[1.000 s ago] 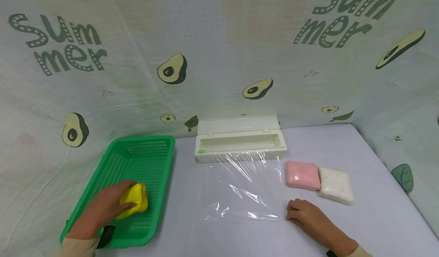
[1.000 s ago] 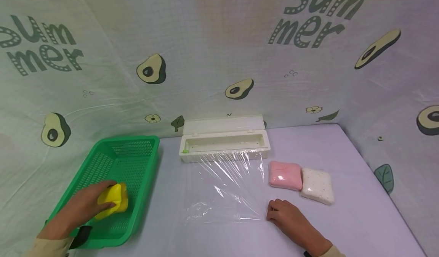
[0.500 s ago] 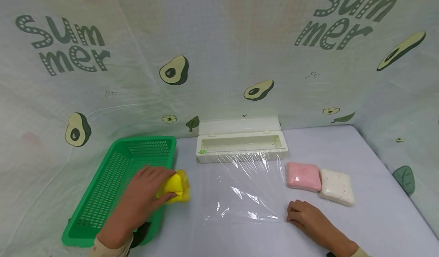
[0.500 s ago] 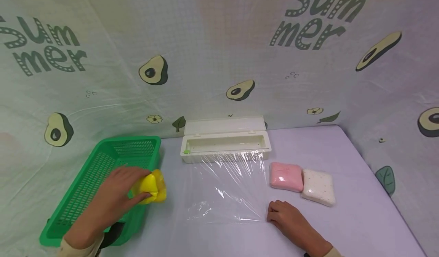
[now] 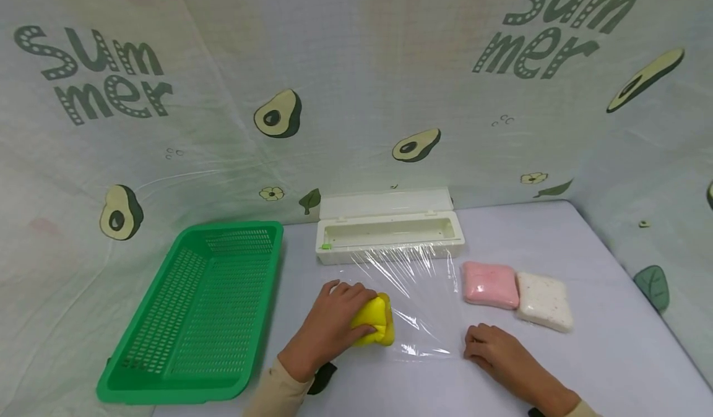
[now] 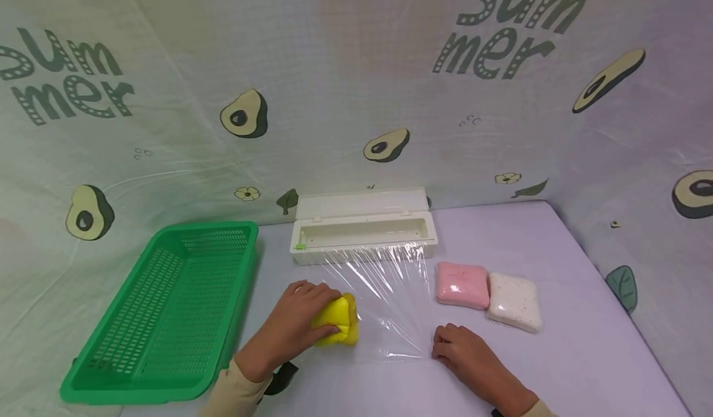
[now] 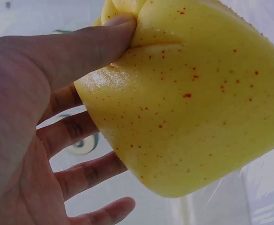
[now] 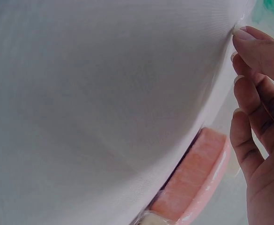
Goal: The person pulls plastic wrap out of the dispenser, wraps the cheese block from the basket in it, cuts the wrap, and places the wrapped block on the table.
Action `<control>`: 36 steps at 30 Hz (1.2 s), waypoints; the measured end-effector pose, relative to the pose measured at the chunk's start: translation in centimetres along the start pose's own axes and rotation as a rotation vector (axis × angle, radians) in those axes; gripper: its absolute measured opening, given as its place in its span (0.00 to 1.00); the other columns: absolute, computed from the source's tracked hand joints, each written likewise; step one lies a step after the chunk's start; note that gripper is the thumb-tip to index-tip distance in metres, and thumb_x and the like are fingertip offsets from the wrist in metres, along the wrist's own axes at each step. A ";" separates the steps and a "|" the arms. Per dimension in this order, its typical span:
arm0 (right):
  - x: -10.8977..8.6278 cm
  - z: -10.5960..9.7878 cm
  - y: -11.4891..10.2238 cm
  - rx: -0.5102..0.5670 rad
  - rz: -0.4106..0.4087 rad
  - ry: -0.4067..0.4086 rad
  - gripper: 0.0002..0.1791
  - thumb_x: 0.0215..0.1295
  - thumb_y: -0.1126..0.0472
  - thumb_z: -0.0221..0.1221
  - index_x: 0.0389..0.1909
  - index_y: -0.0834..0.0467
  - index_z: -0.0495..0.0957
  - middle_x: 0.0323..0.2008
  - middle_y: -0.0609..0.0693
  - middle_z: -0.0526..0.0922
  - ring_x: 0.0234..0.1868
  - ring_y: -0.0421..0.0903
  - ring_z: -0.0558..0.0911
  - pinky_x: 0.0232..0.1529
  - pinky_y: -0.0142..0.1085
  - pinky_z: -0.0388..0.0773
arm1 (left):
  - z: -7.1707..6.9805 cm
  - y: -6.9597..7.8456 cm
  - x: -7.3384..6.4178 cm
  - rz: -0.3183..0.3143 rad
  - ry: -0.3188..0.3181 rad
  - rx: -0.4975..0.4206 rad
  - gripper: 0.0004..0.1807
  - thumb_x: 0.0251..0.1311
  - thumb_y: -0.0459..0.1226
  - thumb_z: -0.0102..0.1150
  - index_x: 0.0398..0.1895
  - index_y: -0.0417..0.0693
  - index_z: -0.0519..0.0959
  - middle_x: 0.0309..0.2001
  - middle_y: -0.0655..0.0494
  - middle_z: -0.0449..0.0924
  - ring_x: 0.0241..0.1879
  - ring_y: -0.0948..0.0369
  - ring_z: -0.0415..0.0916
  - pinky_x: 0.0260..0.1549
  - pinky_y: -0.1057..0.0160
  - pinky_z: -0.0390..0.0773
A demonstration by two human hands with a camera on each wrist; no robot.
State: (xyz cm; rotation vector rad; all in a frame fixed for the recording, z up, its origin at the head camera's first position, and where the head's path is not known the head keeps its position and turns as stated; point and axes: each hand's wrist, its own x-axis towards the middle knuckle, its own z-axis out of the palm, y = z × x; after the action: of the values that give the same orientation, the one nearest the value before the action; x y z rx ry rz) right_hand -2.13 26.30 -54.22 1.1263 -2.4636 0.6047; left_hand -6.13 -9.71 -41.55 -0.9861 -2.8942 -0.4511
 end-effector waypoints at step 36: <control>0.7 -0.3 -0.7 0.005 0.064 -0.057 0.16 0.42 0.69 0.79 0.28 0.47 0.87 0.37 0.36 0.79 0.35 0.34 0.75 0.35 0.26 0.74 | 8.4 -4.0 -4.1 -0.121 -0.166 0.062 0.41 0.46 0.60 0.82 0.57 0.53 0.73 0.53 0.59 0.73 0.55 0.58 0.70 0.60 0.51 0.70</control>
State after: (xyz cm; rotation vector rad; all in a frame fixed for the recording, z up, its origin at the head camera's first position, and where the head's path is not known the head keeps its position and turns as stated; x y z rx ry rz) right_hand -1.99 25.65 -53.51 1.0849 -2.5563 0.6048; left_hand -4.88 -12.72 -51.21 -0.8827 -3.1077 -0.2965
